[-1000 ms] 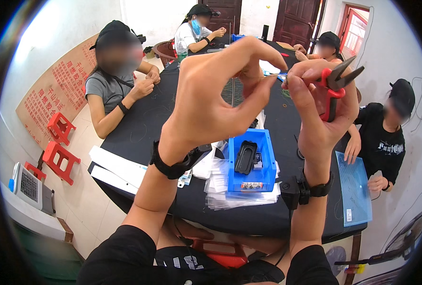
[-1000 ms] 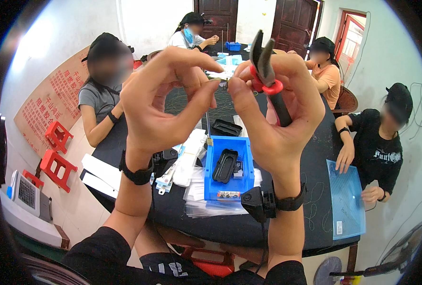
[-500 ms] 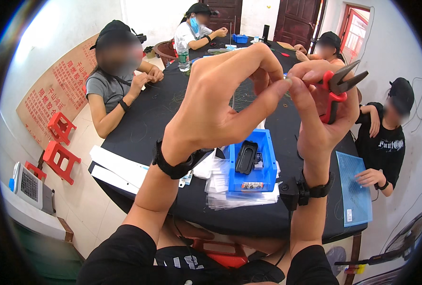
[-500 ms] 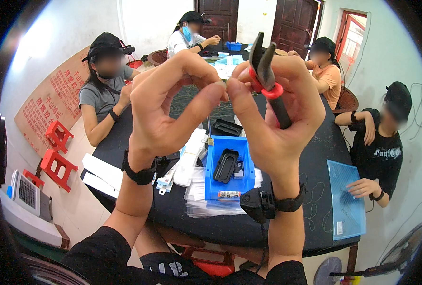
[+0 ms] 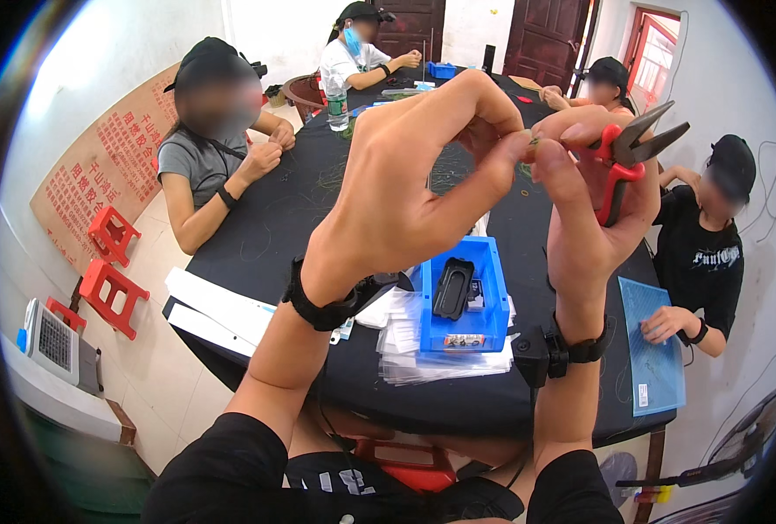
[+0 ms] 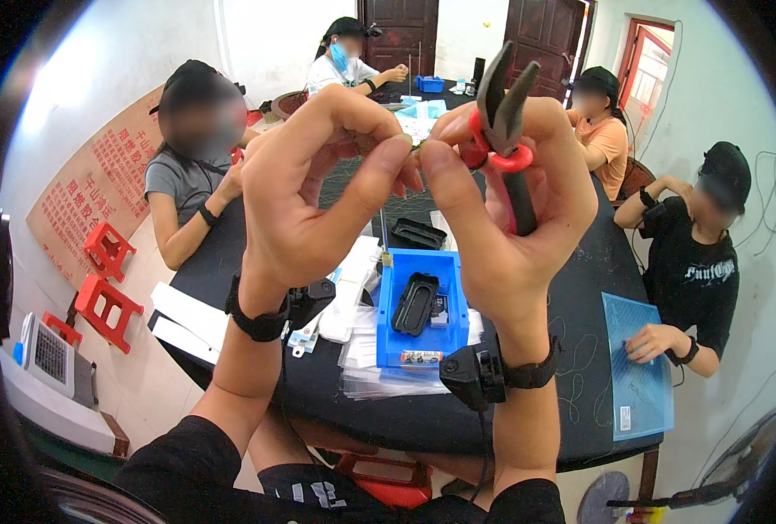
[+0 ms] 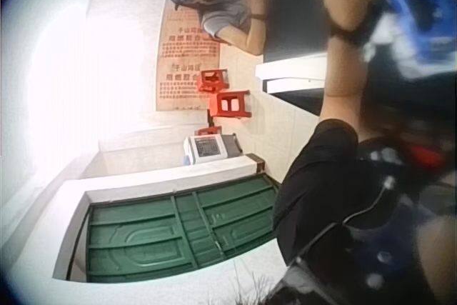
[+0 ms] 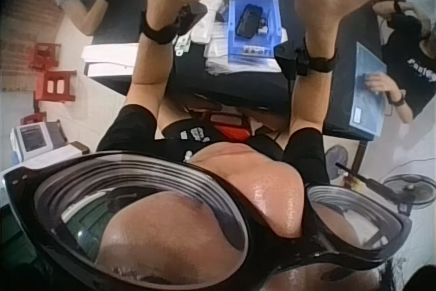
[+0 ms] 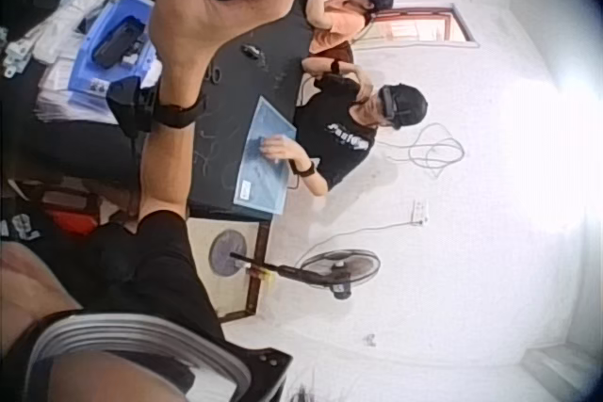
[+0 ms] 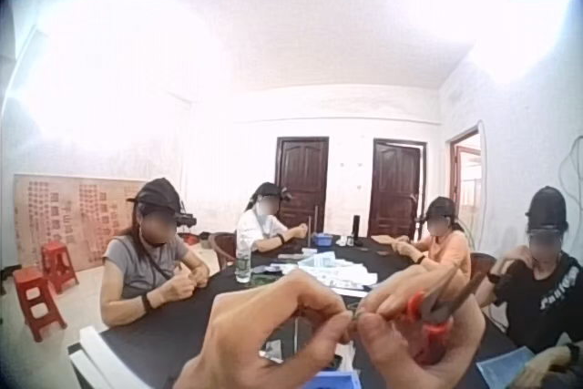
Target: The recorder is assembling small fishing lures or components, using pliers and scissors to attach parts to fishing line at a workshop table.
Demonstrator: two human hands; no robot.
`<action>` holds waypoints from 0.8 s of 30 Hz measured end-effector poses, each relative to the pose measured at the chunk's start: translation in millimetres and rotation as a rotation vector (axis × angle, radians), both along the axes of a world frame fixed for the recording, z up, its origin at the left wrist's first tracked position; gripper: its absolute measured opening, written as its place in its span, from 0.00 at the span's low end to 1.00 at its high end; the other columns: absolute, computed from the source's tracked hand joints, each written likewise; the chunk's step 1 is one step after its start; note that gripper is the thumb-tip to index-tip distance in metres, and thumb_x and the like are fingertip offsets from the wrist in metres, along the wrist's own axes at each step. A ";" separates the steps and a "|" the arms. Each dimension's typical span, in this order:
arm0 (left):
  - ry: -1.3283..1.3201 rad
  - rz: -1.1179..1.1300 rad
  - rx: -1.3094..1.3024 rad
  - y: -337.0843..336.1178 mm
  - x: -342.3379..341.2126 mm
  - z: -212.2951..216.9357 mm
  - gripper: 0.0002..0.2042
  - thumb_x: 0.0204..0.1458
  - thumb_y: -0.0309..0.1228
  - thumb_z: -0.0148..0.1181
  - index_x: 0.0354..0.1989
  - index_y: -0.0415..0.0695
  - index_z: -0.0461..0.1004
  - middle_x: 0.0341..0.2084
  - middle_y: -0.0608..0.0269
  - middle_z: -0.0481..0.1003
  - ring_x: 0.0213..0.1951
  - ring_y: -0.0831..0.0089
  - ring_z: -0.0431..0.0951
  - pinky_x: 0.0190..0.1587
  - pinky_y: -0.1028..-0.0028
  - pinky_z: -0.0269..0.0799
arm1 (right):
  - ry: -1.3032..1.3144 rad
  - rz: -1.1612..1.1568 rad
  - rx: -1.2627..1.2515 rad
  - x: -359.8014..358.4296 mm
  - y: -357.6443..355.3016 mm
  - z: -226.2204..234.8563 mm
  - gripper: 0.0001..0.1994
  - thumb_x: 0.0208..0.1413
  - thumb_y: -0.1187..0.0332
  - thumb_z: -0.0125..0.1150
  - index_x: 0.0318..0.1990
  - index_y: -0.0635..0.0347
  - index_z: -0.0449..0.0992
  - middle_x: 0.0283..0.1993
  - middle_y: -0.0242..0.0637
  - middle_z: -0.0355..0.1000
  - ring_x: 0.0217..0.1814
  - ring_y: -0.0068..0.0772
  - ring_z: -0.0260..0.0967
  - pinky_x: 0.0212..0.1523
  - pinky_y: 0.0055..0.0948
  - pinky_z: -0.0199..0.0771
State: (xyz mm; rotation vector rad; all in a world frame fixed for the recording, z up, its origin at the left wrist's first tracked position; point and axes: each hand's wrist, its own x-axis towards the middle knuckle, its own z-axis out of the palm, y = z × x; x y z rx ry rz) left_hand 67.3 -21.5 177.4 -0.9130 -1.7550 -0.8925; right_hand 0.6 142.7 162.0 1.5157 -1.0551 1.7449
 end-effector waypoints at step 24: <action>0.088 -0.005 0.064 5.5 -2.0 0.4 0.03 0.60 0.17 0.59 0.40 0.30 0.75 0.30 0.58 0.79 0.30 0.76 0.81 0.36 0.76 0.79 | -0.084 0.079 -0.047 4.0 -6.5 -1.1 0.18 0.56 0.86 0.66 0.52 0.69 0.70 0.41 0.40 0.75 0.41 0.28 0.74 0.43 0.28 0.77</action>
